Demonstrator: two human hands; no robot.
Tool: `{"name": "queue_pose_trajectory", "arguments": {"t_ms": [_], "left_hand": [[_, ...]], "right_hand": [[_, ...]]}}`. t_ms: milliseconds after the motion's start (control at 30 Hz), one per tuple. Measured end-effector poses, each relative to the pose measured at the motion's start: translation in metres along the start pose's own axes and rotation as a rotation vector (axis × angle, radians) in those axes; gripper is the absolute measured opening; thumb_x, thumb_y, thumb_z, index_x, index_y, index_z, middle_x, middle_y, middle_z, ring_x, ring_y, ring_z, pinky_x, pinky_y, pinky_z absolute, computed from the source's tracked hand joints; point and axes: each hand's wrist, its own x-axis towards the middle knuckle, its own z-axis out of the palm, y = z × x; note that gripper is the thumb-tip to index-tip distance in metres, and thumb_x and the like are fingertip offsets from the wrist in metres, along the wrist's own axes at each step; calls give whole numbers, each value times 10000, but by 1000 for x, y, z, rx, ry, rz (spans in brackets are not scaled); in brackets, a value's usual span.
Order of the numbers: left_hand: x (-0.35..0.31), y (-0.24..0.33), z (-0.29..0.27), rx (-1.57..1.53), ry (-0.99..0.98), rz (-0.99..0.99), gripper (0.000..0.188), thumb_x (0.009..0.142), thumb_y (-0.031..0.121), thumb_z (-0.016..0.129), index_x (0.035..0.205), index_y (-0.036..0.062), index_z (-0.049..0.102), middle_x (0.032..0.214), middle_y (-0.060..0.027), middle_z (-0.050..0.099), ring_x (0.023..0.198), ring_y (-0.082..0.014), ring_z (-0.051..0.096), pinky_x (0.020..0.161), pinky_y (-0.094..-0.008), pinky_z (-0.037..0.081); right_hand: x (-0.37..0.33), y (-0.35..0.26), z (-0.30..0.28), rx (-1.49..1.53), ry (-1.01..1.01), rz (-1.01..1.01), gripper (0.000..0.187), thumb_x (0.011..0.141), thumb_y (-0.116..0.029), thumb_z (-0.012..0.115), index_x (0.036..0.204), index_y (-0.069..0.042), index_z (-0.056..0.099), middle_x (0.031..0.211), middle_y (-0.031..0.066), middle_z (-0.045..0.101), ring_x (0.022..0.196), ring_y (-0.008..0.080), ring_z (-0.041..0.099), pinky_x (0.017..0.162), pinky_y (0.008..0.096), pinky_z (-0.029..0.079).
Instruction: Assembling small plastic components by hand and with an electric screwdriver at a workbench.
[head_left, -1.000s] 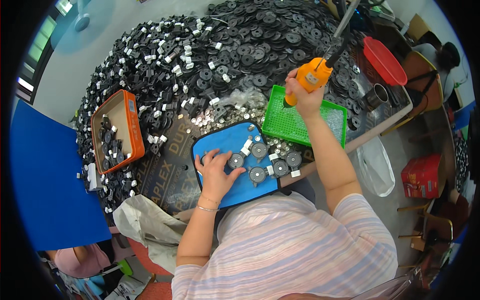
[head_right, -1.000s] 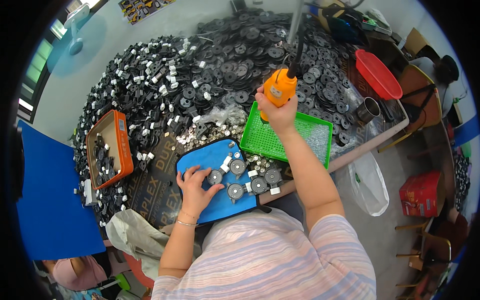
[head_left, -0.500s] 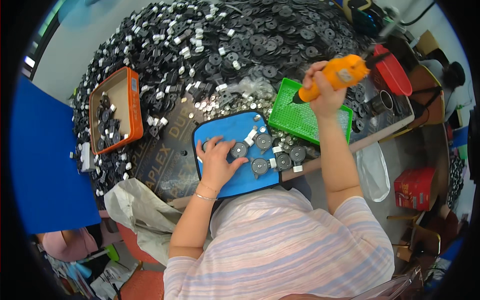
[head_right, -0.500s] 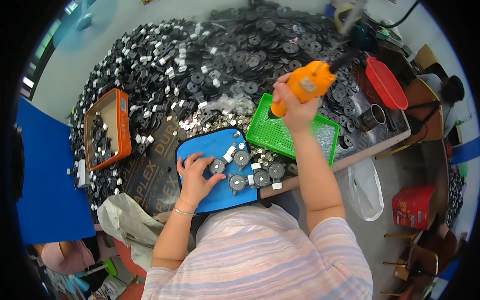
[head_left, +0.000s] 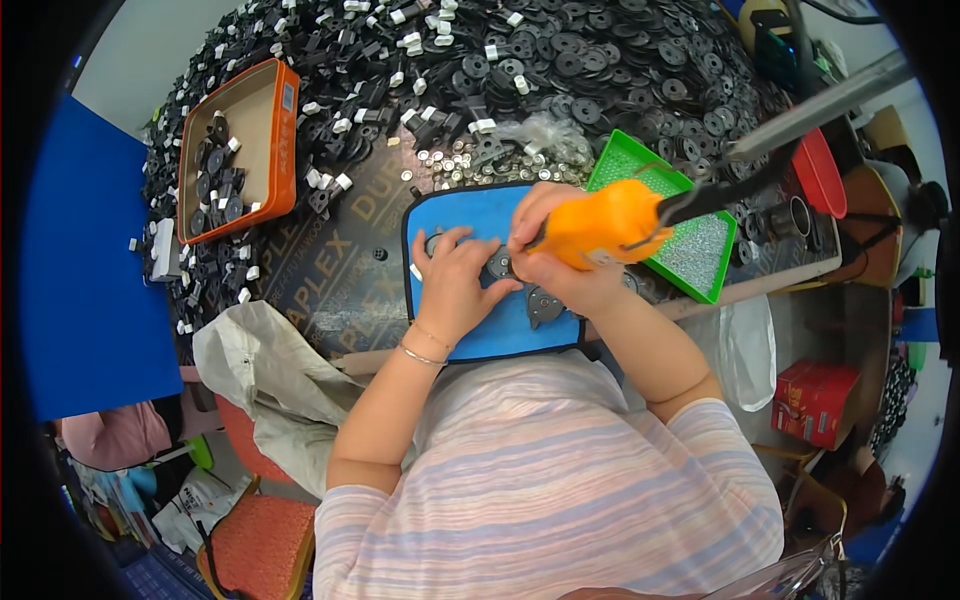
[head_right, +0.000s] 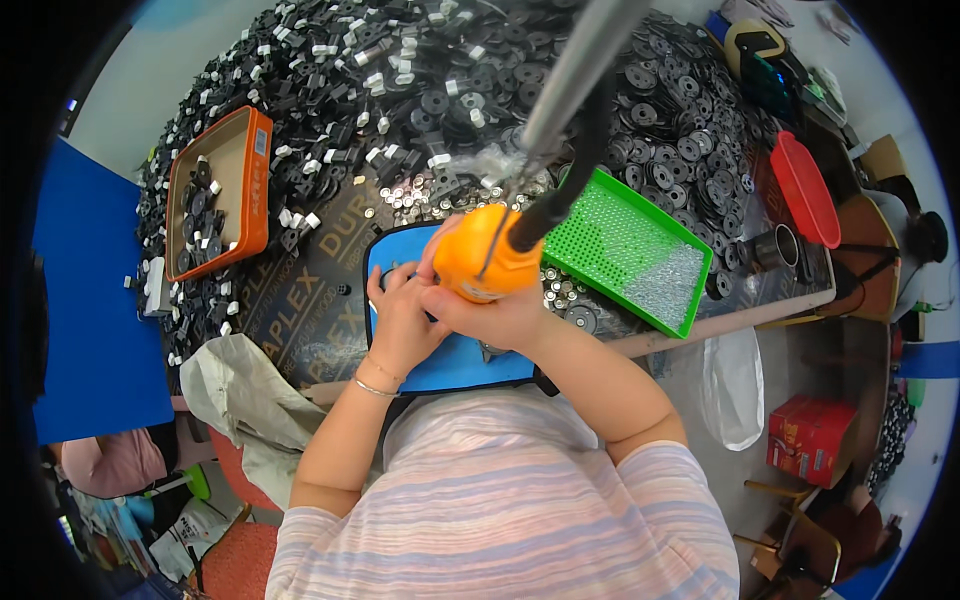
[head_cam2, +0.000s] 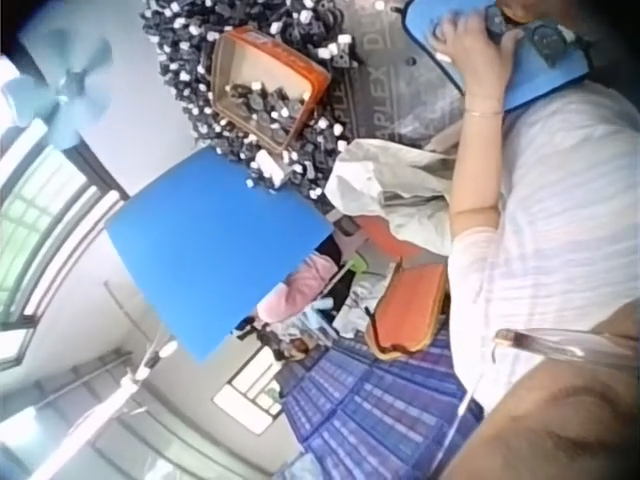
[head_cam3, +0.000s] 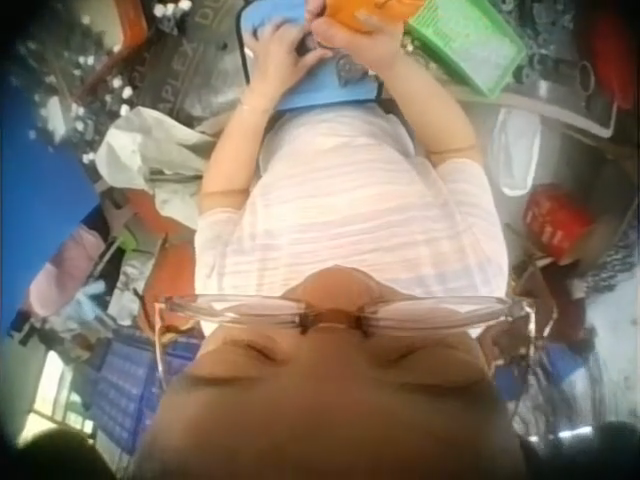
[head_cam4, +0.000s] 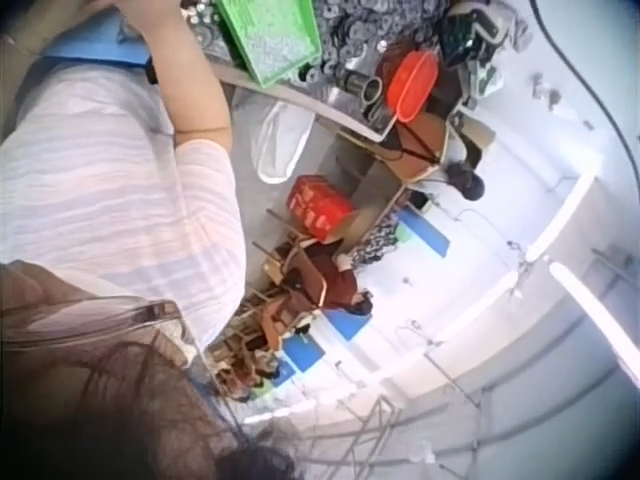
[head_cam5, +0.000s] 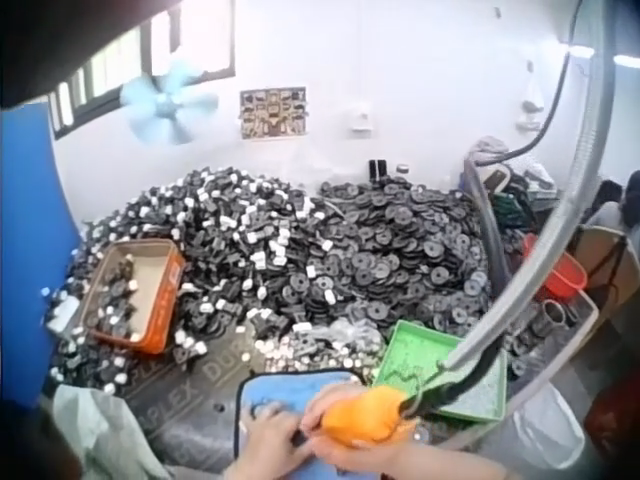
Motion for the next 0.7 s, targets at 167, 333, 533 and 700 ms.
{"name": "queue_pose_trajectory", "arguments": {"t_ms": [167, 333, 533, 700], "left_hand": [[0, -2, 3, 15, 3, 4, 451, 640, 338, 790, 1012, 116, 664, 924, -41, 651, 1084, -255, 523, 1022, -559, 186], [2, 0, 2, 2, 21, -10, 380, 655, 317, 779, 964, 132, 658, 905, -33, 648, 1080, -256, 525, 1021, -561, 186], [3, 2, 1, 45, 55, 39, 331, 675, 325, 762, 916, 129, 648, 895, -31, 646, 1078, -256, 527, 1023, -557, 183], [0, 5, 0, 4, -15, -24, 468, 655, 375, 773, 1028, 114, 664, 928, -33, 649, 1077, -253, 521, 1027, -551, 176]], "right_hand": [[-7, 7, 5, -8, 29, 85, 166, 735, -39, 669, 856, -27, 555, 824, 90, 556, 716, 145, 545, 631, 251, 456], [-6, 9, 2, -71, 5, 108, 172, 727, -88, 703, 838, -57, 574, 792, 41, 595, 760, 159, 541, 684, 270, 439], [4, 7, -5, 117, -130, 83, 253, 736, -207, 749, 852, -43, 595, 839, 72, 614, 788, 173, 557, 694, 289, 455], [1, 1, -28, 377, -192, 104, 299, 754, -218, 746, 901, -14, 583, 852, 105, 550, 687, 158, 579, 620, 259, 482]]}}
